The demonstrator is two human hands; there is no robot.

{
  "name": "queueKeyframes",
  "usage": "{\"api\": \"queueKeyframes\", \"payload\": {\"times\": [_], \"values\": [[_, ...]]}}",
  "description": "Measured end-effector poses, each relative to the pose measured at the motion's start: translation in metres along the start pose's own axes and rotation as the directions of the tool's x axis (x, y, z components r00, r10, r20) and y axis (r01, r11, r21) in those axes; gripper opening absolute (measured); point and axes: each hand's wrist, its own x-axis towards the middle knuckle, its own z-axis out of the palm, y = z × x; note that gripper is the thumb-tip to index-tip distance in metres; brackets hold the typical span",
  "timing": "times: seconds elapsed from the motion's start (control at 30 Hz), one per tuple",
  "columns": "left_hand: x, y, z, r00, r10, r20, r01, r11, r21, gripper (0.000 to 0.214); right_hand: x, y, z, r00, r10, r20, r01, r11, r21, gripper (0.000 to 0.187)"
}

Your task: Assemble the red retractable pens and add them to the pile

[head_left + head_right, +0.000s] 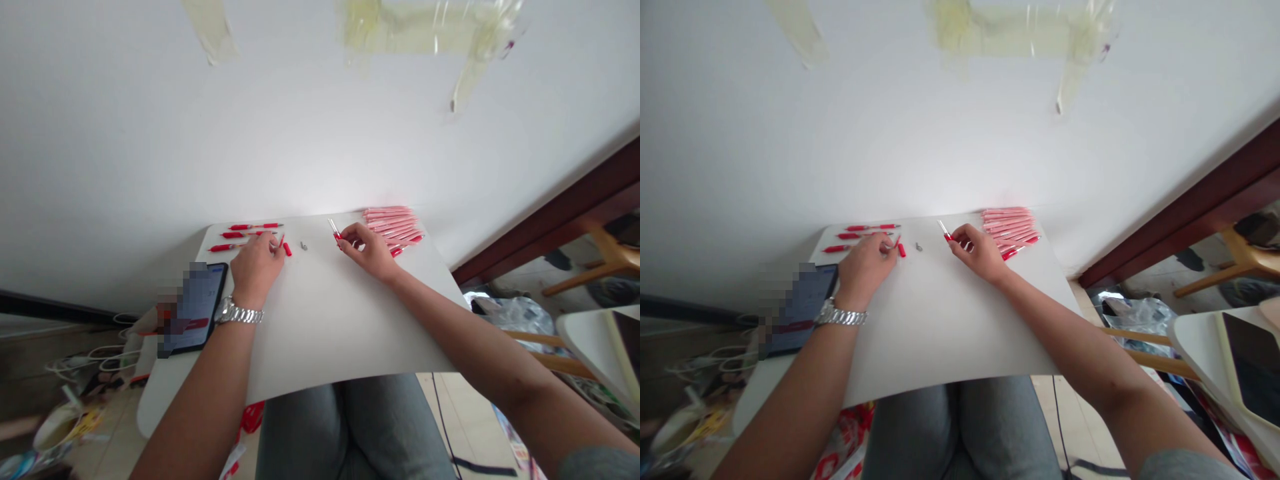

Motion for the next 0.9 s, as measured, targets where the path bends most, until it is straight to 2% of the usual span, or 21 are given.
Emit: {"api": "queueKeyframes", "payload": {"times": [0.3,0.67,0.9], "values": [[0.000,0.002,-0.001,0.999,-0.008,0.042,0.008,1.000,-0.011,0.010,0.001,0.001,0.000,1.000,0.010,0.007,-0.010,1.000,-0.006,0.031],[0.005,-0.007,0.014,1.000,-0.006,-0.014,0.006,1.000,-0.026,0.016,0.001,-0.002,0.000,0.999,0.031,0.021,-0.030,0.999,-0.023,0.032],[0.006,-0.001,0.009,0.998,-0.059,-0.001,0.059,0.998,-0.018,0.019,0.001,0.001,0.001,1.000,0.023,0.021,-0.022,1.000,-0.022,0.031]]}}
